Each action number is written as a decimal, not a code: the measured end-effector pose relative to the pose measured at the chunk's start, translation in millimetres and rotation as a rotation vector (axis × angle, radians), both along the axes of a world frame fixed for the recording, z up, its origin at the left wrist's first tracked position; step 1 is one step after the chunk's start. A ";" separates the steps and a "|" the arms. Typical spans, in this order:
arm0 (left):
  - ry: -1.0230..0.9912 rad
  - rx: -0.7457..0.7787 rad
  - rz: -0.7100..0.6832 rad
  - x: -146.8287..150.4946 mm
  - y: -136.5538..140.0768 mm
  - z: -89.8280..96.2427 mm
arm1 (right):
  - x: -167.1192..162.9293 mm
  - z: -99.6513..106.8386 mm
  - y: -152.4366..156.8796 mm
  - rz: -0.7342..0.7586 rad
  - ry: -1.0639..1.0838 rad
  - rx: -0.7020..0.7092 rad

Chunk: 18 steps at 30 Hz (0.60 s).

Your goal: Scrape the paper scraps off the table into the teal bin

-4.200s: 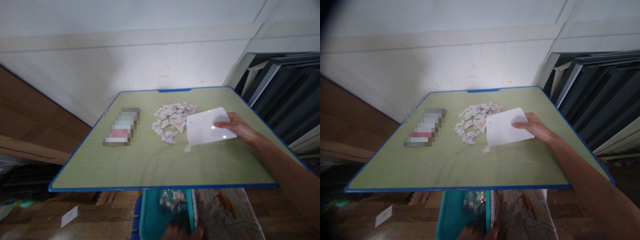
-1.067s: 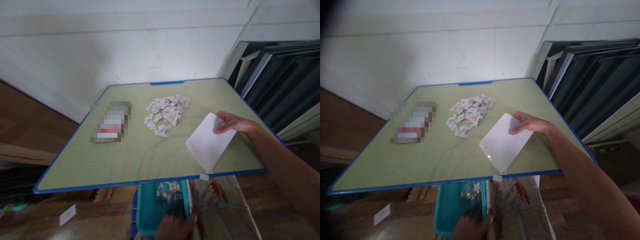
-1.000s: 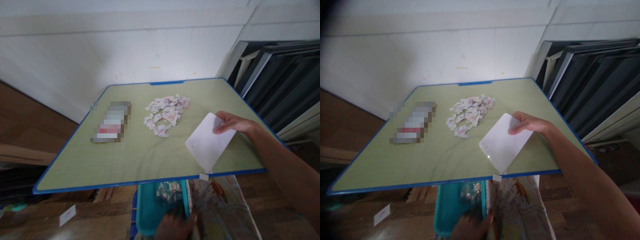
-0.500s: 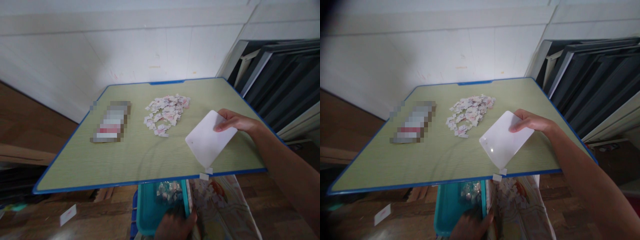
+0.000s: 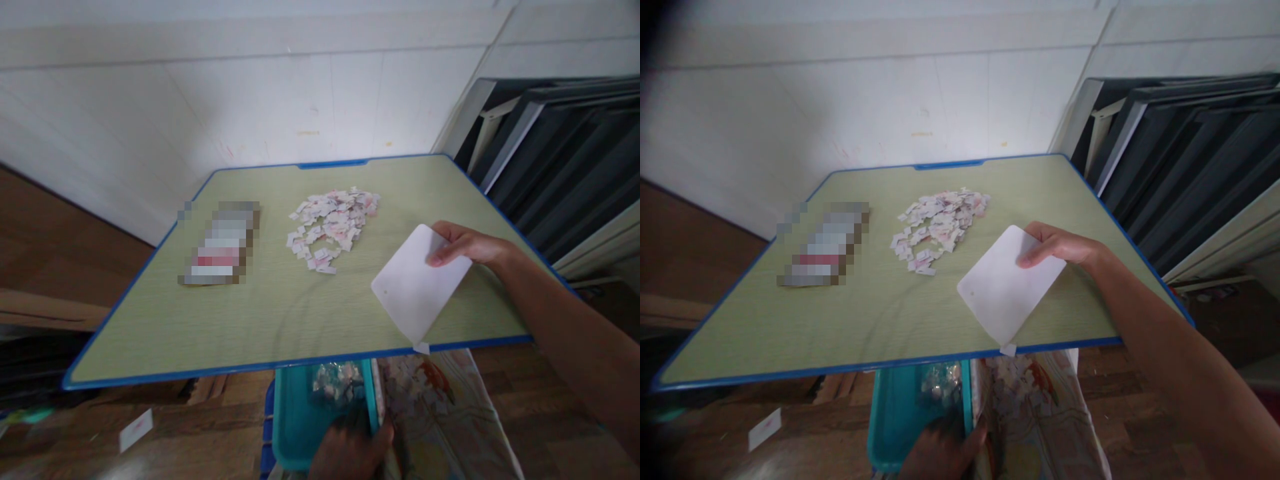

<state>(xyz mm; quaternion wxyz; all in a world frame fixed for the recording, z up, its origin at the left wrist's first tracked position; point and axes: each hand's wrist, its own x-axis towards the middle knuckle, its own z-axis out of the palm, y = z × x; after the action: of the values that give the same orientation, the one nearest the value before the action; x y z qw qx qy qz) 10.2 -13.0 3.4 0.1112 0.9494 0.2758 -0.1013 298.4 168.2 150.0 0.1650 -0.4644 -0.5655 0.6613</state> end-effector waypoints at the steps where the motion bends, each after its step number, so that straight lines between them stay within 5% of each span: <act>1: 0.004 0.004 0.003 0.1 -0.1 0.1 | 0.3 -0.3 -0.3 0.007 0.009 -0.012; 7: -0.030 0.014 0.030 -0.7 -1.9 -3.0 | 2.9 -5.7 0.4 0.021 0.038 -0.019; 18: -0.041 0.000 0.060 0.9 -3.1 -1.4 | -21.8 1.8 -3.9 0.042 -0.045 0.170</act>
<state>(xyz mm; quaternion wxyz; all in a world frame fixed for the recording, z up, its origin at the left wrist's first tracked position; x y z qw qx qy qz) 11.1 -16.1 1.9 0.1197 0.9426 0.3019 -0.0782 276.6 164.3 151.7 0.1769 -0.4515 -0.6328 0.6037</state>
